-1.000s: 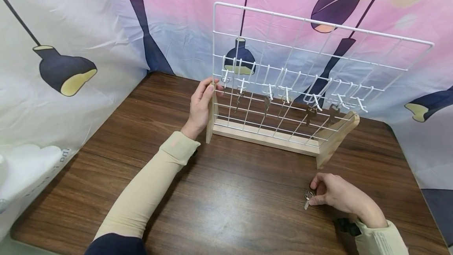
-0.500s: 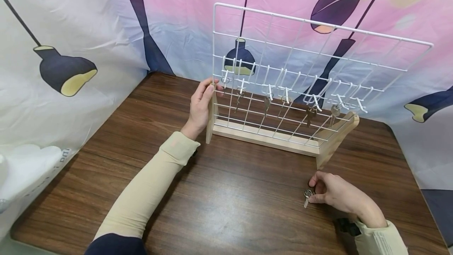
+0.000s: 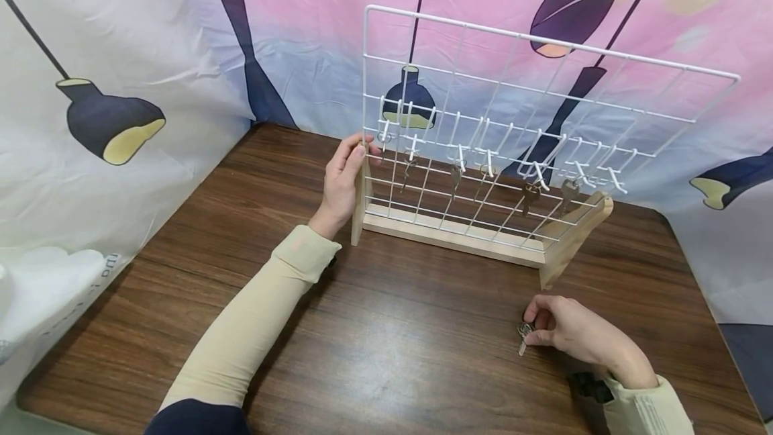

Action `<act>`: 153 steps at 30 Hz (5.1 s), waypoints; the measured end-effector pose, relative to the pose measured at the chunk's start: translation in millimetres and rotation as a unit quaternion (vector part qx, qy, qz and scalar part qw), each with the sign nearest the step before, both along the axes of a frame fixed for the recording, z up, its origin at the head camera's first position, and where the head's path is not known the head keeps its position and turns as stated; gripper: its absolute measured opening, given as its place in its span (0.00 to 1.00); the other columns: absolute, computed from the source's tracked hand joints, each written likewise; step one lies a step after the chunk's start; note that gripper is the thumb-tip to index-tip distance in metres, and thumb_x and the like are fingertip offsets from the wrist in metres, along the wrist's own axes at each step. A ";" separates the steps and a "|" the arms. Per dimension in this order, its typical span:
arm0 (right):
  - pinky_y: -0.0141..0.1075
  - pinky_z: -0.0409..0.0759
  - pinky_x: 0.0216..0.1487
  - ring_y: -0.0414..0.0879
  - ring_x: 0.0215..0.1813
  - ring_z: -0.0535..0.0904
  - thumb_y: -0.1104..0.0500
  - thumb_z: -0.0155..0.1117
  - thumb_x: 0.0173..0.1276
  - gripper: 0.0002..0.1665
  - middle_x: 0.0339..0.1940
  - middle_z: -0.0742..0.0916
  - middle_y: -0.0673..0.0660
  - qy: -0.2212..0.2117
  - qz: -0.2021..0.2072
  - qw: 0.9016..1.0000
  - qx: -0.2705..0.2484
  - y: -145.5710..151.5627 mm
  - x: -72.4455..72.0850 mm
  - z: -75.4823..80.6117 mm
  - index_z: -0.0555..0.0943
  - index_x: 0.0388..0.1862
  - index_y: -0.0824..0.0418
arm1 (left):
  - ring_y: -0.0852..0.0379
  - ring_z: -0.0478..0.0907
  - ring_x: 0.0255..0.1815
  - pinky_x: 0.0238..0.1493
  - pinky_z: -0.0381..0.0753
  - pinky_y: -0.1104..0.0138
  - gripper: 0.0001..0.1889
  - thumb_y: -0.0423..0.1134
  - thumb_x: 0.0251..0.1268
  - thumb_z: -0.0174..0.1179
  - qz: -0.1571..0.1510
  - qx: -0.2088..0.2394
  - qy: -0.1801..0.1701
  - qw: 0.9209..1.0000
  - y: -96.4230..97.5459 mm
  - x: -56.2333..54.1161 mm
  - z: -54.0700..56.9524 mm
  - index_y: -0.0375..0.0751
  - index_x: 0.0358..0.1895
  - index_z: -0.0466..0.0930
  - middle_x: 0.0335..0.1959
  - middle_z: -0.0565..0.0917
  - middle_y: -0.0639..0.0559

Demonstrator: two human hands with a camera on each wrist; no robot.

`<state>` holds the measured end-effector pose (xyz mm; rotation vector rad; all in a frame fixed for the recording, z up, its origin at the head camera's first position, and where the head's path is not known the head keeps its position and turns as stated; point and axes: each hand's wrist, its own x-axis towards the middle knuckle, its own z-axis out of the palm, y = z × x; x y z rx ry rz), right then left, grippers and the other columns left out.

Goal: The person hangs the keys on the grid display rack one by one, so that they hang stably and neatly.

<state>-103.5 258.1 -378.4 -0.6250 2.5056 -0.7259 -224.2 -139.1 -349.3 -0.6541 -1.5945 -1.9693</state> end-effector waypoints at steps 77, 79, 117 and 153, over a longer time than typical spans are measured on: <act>0.19 0.75 0.33 0.33 0.32 0.78 0.61 0.66 0.67 0.06 0.32 0.86 0.48 0.309 -0.155 0.931 -0.120 -9.5 2.5 36.9 0.84 0.42 0.53 | 0.52 0.79 0.40 0.48 0.80 0.62 0.18 0.32 0.75 0.42 0.003 0.004 0.003 1.000 0.9 -0.2 0.5 0.16 0.55 0.66 0.39 0.80 0.53; 0.18 0.75 0.33 0.33 0.32 0.78 0.62 0.66 0.67 0.07 0.32 0.85 0.49 0.316 -0.165 0.925 -0.133 -9.9 2.8 41.1 0.84 0.43 0.54 | 0.55 0.79 0.40 0.49 0.80 0.62 0.19 0.32 0.75 0.42 0.003 0.003 0.003 1.000 0.8 -0.3 0.9 0.15 0.55 0.66 0.39 0.80 0.54; 0.26 0.79 0.32 0.44 0.26 0.80 0.77 0.63 0.61 0.12 0.24 0.84 0.59 0.363 -0.213 0.717 -0.556 -18.5 -14.3 95.2 0.75 0.39 0.88 | 0.36 0.76 0.43 0.49 0.80 0.60 0.18 0.33 0.75 0.42 0.003 0.002 0.008 1.000 0.5 -1.2 -1.5 0.17 0.55 0.67 0.40 0.80 0.53; 0.28 0.77 0.27 0.47 0.23 0.76 0.77 0.62 0.62 0.13 0.22 0.83 0.61 0.333 -0.224 0.681 -0.613 -14.6 -30.5 96.6 0.74 0.41 0.89 | 0.37 0.76 0.42 0.49 0.80 0.55 0.18 0.31 0.75 0.41 0.001 0.006 0.005 1.000 1.3 -0.8 -1.3 0.15 0.55 0.65 0.40 0.80 0.53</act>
